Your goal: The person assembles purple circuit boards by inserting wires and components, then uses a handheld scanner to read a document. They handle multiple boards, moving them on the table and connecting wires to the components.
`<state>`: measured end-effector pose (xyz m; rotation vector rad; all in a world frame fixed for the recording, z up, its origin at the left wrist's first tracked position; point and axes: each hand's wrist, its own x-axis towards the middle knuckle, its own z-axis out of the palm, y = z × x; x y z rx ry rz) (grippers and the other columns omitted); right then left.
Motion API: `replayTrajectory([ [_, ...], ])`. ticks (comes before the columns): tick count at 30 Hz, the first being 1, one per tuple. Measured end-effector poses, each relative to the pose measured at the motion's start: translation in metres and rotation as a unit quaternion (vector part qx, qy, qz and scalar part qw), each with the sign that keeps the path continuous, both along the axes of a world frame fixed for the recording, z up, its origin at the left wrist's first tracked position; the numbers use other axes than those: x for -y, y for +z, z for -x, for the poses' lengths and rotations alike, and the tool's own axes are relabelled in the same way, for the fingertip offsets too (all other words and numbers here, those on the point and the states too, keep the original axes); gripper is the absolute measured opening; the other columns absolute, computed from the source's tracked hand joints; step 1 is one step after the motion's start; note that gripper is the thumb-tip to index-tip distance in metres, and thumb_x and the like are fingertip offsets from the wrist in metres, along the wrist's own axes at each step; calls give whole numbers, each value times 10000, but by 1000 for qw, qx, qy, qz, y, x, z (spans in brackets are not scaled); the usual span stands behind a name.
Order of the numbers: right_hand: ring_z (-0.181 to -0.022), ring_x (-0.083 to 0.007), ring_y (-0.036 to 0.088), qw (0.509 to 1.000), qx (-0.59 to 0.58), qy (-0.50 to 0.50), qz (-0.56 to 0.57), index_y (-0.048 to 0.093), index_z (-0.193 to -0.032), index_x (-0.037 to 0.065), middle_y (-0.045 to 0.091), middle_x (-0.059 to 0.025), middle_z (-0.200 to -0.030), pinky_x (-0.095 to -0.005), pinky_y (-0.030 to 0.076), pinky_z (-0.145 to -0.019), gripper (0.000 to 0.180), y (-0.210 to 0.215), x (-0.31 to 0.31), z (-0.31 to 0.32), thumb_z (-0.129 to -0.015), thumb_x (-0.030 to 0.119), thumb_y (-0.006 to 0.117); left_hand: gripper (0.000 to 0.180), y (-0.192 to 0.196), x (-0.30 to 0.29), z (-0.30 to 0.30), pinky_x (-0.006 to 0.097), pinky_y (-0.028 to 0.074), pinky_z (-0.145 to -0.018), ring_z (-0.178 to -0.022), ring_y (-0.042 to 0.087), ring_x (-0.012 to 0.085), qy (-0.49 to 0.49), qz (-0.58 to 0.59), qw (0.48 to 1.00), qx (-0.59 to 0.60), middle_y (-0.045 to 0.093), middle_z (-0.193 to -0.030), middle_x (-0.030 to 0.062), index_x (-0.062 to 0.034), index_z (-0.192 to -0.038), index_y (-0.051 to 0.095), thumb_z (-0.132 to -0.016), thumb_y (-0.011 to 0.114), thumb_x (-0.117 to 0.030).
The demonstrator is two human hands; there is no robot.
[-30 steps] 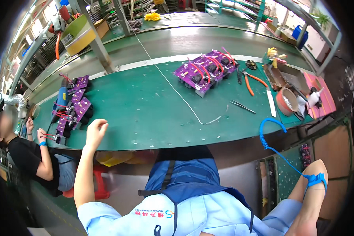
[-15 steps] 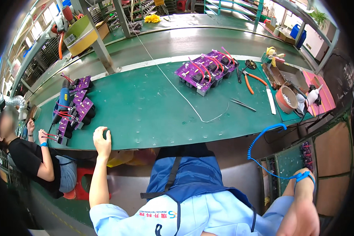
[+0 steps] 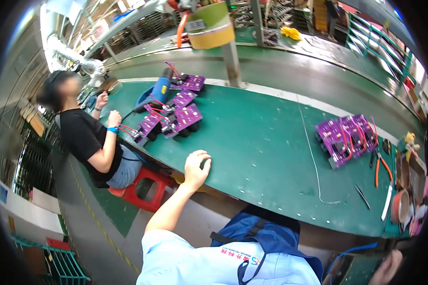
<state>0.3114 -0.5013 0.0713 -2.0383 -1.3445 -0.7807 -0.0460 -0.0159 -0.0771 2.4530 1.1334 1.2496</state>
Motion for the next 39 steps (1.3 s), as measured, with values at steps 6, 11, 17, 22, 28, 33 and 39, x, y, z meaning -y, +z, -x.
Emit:
replayTrajectory([
  [6, -792, -299, 502, 982, -87, 146, 79, 516, -835, -7, 515, -148, -843, -387, 394, -736, 222, -87, -163, -15, -626, -84, 526, 213, 58, -40, 39, 341, 385, -810, -887, 520, 260, 125, -77, 985, 86, 546, -928, 127, -6, -860, 546, -689, 627, -104],
  [11, -832, -279, 510, 979, -120, 87, -141, 522, -866, -10, 529, -136, -858, -361, 398, -763, 183, -139, -211, -14, -708, -101, 505, 726, 91, -136, 77, 312, 416, -767, -876, 506, 198, 177, 157, 933, 271, 496, -977, 125, 27, -1229, 288, -691, 690, -249],
  [17, -816, -251, 511, 970, -193, 42, -144, 508, -842, -31, 522, -126, -842, -322, 402, -757, 105, -150, -199, -24, -753, -78, 475, 405, 99, -202, 68, 281, 426, -665, -695, 555, 169, 157, 249, 950, 107, 593, -778, 102, 10, -1004, 532, -768, 584, -315],
  [22, -760, -245, 512, 966, -202, 98, -130, 508, -815, -22, 517, -122, -807, -313, 410, -711, 86, -145, -214, -14, -742, -63, 490, 342, 116, -202, 41, 375, 453, -589, -551, 592, 261, 191, 156, 964, -95, 576, -596, 141, -10, -785, 553, -844, 426, -322],
  [28, -725, -245, 512, 964, -211, 107, -125, 510, -808, -19, 521, -123, -790, -311, 414, -667, 104, -144, -212, -11, -721, -74, 497, 265, 145, -148, -23, 328, 473, -403, -481, 544, 178, 57, 385, 907, 163, 481, -581, 58, -24, -747, 458, -825, 502, -274],
  [33, -710, -251, 519, 963, -210, 136, -101, 515, -799, -14, 528, -124, -767, -310, 415, -651, 117, -140, -215, -4, -703, -79, 505, 270, 125, -142, -20, 331, 511, -434, -599, 560, 180, -12, 453, 835, 311, 466, -687, 51, -40, -796, 445, -830, 510, -300],
  [39, -683, -203, 523, 962, -223, 114, -107, 524, -801, -17, 537, -104, -764, -282, 422, -635, 70, -141, -208, -5, -741, -51, 512, 681, 112, -46, -39, 252, 500, -594, -828, 566, 175, -51, 192, 957, 212, 391, -1121, 155, -40, -1273, 192, -745, 620, -77],
])
